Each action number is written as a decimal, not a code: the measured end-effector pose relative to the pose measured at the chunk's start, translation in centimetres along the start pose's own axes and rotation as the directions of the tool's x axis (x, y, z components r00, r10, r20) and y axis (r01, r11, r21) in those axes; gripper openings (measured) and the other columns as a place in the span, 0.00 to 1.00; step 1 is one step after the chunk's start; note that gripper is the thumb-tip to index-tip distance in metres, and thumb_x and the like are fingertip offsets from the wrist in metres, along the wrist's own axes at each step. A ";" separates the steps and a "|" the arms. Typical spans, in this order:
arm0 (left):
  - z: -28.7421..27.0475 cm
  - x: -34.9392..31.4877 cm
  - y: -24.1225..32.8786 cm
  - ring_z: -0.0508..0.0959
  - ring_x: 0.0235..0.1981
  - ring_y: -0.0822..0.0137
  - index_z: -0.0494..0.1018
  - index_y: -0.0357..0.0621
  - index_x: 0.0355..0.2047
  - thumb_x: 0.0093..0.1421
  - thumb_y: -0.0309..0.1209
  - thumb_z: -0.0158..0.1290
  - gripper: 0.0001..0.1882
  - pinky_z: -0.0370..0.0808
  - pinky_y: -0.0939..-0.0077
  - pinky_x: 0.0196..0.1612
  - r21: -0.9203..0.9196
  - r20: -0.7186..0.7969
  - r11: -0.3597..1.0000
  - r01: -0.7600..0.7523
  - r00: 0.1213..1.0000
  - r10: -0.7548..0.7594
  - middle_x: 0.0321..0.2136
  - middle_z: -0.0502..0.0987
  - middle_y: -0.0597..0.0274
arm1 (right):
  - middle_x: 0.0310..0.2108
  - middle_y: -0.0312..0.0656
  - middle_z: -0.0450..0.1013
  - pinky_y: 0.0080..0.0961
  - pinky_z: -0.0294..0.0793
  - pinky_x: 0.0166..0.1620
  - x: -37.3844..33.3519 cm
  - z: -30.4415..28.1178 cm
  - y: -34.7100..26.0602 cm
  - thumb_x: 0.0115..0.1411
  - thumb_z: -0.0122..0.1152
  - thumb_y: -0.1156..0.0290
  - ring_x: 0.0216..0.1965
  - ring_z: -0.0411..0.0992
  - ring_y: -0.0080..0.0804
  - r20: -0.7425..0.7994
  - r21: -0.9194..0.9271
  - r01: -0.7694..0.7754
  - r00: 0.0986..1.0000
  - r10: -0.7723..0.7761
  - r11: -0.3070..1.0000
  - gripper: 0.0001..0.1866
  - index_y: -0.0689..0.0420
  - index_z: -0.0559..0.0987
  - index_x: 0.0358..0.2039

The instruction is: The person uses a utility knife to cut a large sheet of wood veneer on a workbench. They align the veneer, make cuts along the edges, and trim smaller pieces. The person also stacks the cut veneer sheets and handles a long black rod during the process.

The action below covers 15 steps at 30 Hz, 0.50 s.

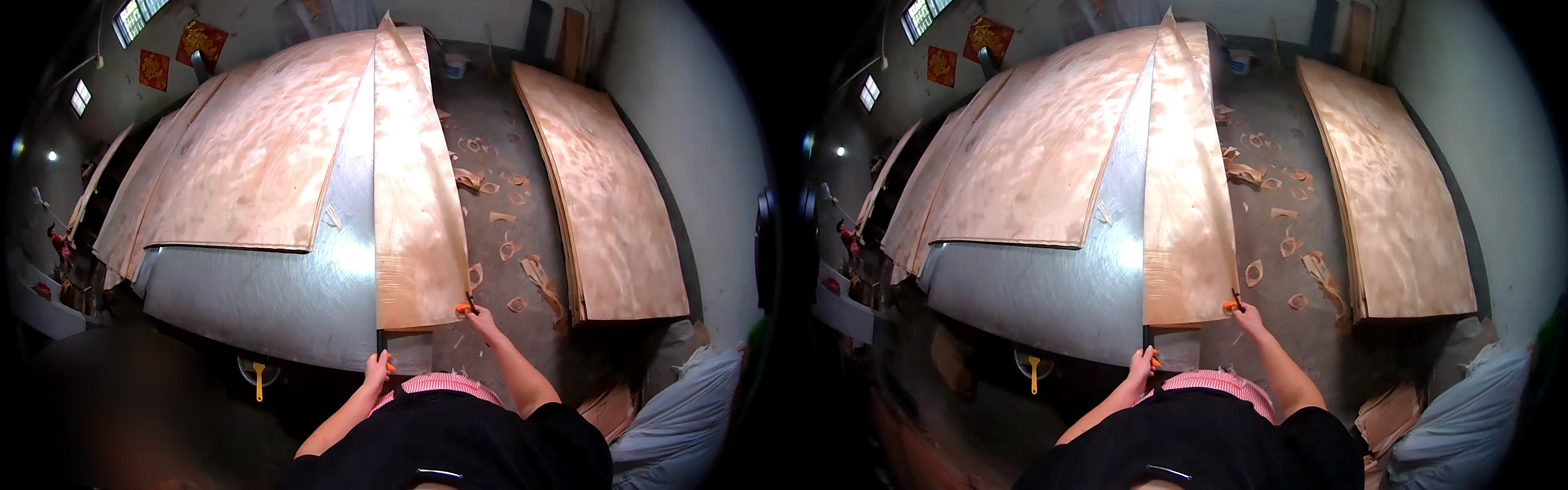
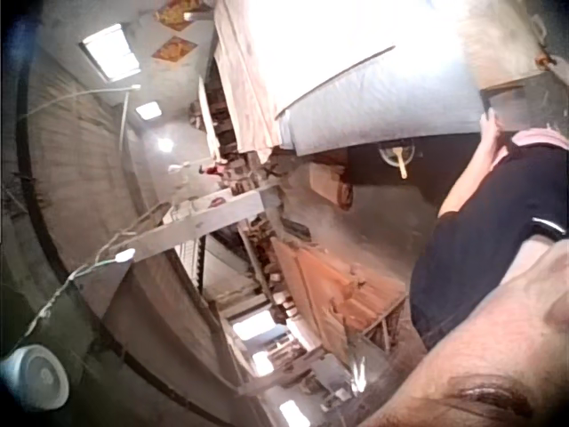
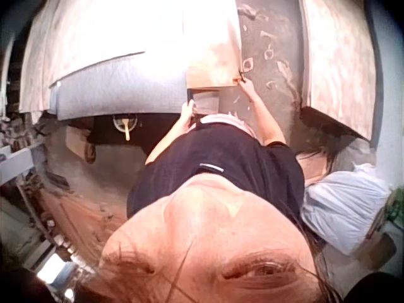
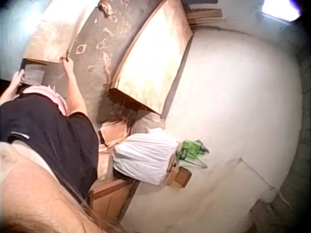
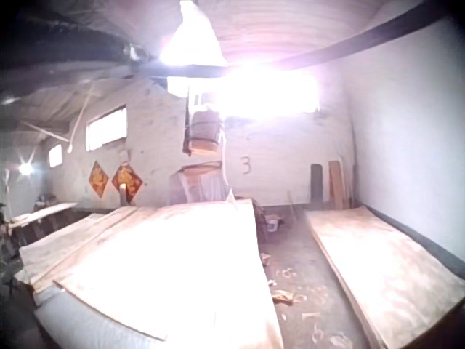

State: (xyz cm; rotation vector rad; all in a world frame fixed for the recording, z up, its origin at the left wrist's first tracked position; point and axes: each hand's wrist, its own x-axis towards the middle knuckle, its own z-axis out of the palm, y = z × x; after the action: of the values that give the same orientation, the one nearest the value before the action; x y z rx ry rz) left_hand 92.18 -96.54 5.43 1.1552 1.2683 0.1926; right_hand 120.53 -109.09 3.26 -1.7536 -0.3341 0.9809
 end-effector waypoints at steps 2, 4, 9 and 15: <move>-0.1 0.0 1.4 0.64 0.13 0.79 0.67 0.42 0.30 0.60 0.42 0.41 0.15 0.61 0.87 0.15 0.024 0.061 0.999 0.034 0.998 -0.036 0.16 0.70 0.64 | 0.18 0.30 0.68 0.18 0.60 0.24 0.6 0.6 2.0 0.54 0.51 0.68 0.19 0.61 0.17 0.005 -0.076 0.103 0.995 -0.103 0.992 0.11 0.56 0.76 0.36; -0.8 -0.2 2.8 0.66 0.15 0.79 0.67 0.43 0.31 0.59 0.43 0.42 0.15 0.63 0.87 0.17 0.047 0.116 0.997 0.063 0.991 -0.068 0.19 0.73 0.63 | 0.19 0.29 0.67 0.17 0.60 0.26 0.1 1.6 1.4 0.54 0.51 0.68 0.22 0.61 0.16 0.047 -0.131 0.078 0.996 -0.072 0.988 0.11 0.57 0.76 0.37; -3.4 -1.2 6.3 0.71 0.21 0.77 0.64 0.43 0.34 0.58 0.42 0.45 0.15 0.67 0.85 0.21 0.090 0.321 0.992 0.086 0.941 -0.111 0.24 0.75 0.61 | 0.18 0.31 0.69 0.16 0.61 0.25 -3.4 5.2 -5.5 0.55 0.50 0.66 0.19 0.64 0.17 0.273 -0.285 -0.016 0.957 0.097 0.958 0.13 0.57 0.74 0.40; -3.5 -1.4 9.0 0.72 0.31 0.74 0.59 0.35 0.45 0.54 0.46 0.49 0.28 0.69 0.81 0.31 0.239 0.637 0.953 -0.188 0.771 -0.008 0.32 0.74 0.58 | 0.26 0.44 0.73 0.22 0.69 0.31 -4.9 12.8 -9.5 0.47 0.60 0.54 0.26 0.72 0.28 0.142 -0.397 0.144 0.985 -0.094 0.906 0.27 0.60 0.69 0.42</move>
State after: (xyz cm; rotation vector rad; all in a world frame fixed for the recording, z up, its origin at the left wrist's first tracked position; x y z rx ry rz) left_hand 93.00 -91.31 13.62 1.3814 0.6406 -0.3138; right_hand 110.01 -99.90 12.41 -2.0212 -0.7606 0.9780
